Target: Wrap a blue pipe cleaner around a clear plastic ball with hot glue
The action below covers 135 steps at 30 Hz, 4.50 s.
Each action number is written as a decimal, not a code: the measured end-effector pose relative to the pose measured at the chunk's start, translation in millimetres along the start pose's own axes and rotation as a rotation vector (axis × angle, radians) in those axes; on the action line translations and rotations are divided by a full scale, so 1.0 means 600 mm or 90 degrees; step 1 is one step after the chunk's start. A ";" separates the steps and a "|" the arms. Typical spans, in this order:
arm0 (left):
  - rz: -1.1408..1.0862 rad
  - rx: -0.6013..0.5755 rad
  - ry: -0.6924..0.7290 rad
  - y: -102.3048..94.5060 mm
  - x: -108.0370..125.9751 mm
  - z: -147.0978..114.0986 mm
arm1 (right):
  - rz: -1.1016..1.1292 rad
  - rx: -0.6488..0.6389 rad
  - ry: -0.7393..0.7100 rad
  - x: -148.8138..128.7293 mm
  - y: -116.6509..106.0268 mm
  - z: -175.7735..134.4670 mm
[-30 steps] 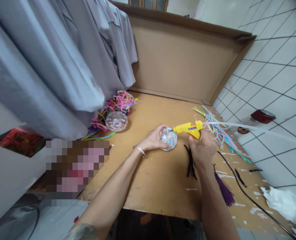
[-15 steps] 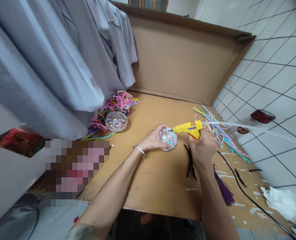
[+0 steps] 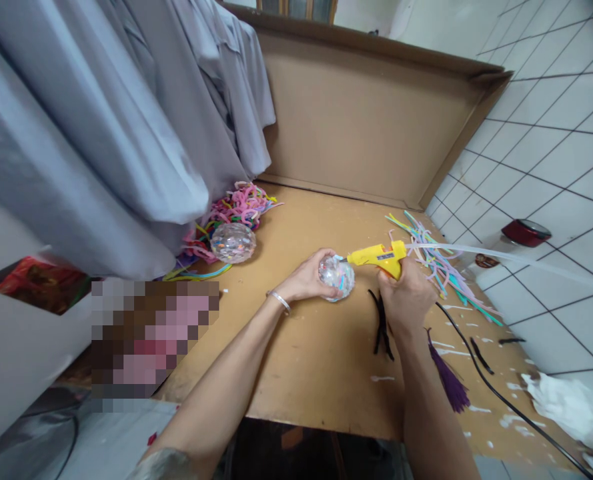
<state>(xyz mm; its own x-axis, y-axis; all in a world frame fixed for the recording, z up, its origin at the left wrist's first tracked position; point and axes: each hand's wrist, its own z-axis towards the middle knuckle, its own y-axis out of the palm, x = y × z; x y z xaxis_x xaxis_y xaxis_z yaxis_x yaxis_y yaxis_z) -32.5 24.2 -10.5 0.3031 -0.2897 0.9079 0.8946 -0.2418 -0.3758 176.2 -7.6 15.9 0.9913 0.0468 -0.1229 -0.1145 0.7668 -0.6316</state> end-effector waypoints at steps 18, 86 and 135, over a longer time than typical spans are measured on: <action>-0.006 0.003 0.002 0.001 -0.001 0.001 | 0.005 0.018 -0.018 0.002 0.002 0.000; 0.122 0.005 0.069 0.016 -0.006 0.001 | 0.256 -0.031 -0.263 -0.032 0.027 -0.020; 0.006 -0.018 0.015 0.010 -0.005 0.002 | 0.411 -0.228 -0.232 -0.033 0.017 -0.008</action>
<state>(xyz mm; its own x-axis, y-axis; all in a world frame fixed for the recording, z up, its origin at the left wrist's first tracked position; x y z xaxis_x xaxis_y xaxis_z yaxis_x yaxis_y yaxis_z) -27.9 25.1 -15.3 0.3033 -0.3130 0.9000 0.8819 -0.2655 -0.3896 154.9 -3.7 8.3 0.6745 0.6611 -0.3286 -0.6220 0.2692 -0.7353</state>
